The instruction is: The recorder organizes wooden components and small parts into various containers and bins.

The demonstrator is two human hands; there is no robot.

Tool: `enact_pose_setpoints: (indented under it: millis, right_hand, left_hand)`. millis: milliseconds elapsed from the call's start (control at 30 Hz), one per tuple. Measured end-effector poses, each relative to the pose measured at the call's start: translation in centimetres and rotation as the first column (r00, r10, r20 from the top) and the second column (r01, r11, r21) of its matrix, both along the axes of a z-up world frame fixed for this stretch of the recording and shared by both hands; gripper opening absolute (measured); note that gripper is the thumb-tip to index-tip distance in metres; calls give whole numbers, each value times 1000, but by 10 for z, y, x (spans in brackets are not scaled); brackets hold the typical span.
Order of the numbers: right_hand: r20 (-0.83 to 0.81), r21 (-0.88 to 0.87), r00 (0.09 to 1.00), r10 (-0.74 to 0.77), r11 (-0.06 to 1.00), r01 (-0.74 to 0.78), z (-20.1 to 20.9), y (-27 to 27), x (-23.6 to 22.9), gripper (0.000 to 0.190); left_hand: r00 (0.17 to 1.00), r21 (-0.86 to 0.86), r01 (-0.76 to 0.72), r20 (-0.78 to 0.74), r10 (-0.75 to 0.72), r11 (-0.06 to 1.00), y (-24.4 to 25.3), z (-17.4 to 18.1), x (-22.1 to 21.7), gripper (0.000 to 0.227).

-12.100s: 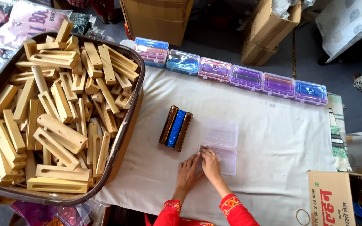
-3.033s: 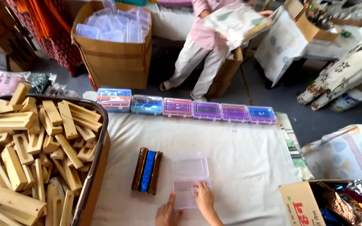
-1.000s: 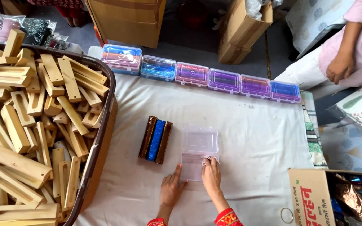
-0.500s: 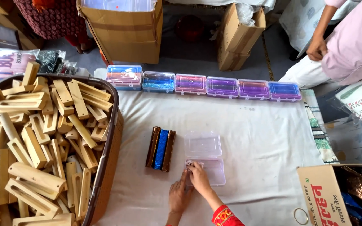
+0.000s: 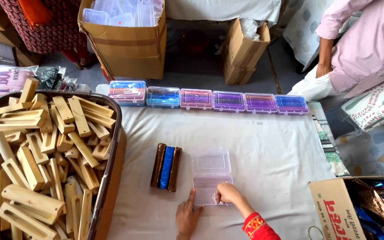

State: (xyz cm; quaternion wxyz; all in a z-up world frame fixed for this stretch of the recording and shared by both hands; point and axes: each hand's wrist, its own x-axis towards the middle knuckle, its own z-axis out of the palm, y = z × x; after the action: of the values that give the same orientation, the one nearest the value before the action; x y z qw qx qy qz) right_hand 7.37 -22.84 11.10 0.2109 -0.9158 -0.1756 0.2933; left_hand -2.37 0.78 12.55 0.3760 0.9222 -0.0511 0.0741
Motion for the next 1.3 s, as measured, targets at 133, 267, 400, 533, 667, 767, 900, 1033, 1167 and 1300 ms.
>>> enact_pose_setpoints:
  millis: [133, 267, 400, 533, 667, 767, 900, 1033, 1167, 1300]
  right_hand:
    - [-86, 156, 991, -106, 981, 119, -9, 25, 2, 26]
    - [-5, 312, 983, -181, 934, 174, -16, 68, -9, 27]
    - [223, 528, 812, -540, 767, 365, 7, 90, -19, 21]
    - [529, 408, 647, -549, 833, 374, 22, 75, -25, 17]
    - [601, 205, 626, -496, 853, 479, 23, 47, -27, 17]
    - [597, 19, 677, -431, 851, 524, -10, 30, -28, 21]
    - [548, -77, 757, -355, 880, 468, -36, 18, -14, 7]
    - [212, 26, 891, -401, 914, 405, -47, 17, -22, 13]
    - [260, 126, 927, -272, 961, 246, -43, 35, -5, 10]
    - [69, 251, 942, -328, 920, 302, -22, 75, -24, 11]
  left_hand:
    - [997, 54, -35, -60, 39, 998, 0, -6, -7, 94]
    - [1000, 28, 1, 4, -1, 1000, 1, -1, -2, 93]
    - [1000, 30, 1, 18, -2, 1000, 2, -3, -5, 91]
    - [998, 33, 28, 50, -30, 999, 4, 4, -2, 90]
    - [999, 35, 29, 27, -30, 999, 2, -10, -4, 88]
    - [998, 36, 50, -27, -49, 998, 3, -18, -8, 88]
    - [997, 9, 23, 67, -24, 1000, 1, -22, 4, 95]
    - [996, -93, 25, 86, -17, 995, 5, -29, 9, 100]
    - [991, -161, 77, -95, -93, 984, 10, -115, 36, 113]
    - [997, -181, 54, -41, -62, 982, 4, -102, 10, 115]
